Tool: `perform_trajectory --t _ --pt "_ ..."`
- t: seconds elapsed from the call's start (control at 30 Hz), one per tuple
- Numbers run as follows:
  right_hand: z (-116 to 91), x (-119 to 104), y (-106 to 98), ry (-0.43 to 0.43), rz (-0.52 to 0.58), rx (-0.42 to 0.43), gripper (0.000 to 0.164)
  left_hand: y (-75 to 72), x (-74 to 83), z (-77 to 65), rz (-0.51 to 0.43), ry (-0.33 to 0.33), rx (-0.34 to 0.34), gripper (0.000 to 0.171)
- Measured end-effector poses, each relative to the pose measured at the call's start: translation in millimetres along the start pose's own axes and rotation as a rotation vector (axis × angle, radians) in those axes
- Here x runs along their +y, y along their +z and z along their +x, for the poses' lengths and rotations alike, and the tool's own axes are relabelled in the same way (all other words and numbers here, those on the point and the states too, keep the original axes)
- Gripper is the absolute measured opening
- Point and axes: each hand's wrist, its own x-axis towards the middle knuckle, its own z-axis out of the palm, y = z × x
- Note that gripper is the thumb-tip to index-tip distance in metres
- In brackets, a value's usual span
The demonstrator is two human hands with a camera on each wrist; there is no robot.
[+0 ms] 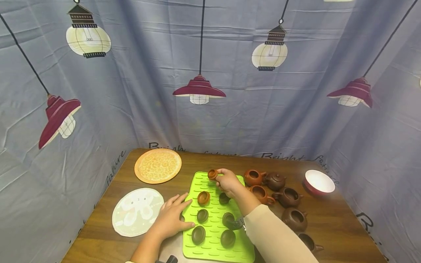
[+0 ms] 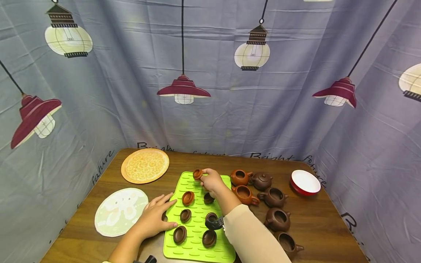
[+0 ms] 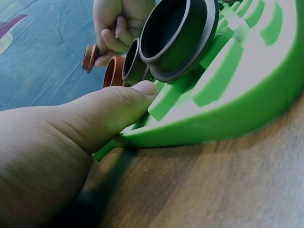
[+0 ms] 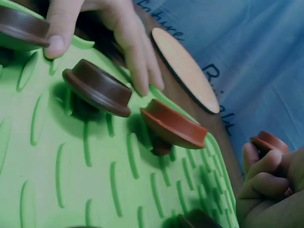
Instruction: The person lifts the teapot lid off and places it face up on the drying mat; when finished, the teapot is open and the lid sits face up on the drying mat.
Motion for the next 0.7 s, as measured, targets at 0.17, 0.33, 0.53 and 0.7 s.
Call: perform_trajectory --t 0.17,0.33,0.53,0.7 --pt "4.2 0.6 10.1 0.013 -0.099 -0.015 0.019 0.1 -0.5 0.5 0.000 -0.002 0.000 0.091" --pt "5.1 4.6 19.2 0.027 -0.206 0.017 0.014 0.4 -1.3 1.2 0.014 0.000 -0.004 0.091" --pt "4.3 7.6 29.0 0.016 -0.310 0.000 0.010 2.1 -3.5 2.2 0.031 -0.003 -0.001 0.092" --pt "3.3 6.9 32.9 0.016 -0.334 0.004 0.007 3.6 -5.4 3.4 0.038 -0.001 0.004 0.092"
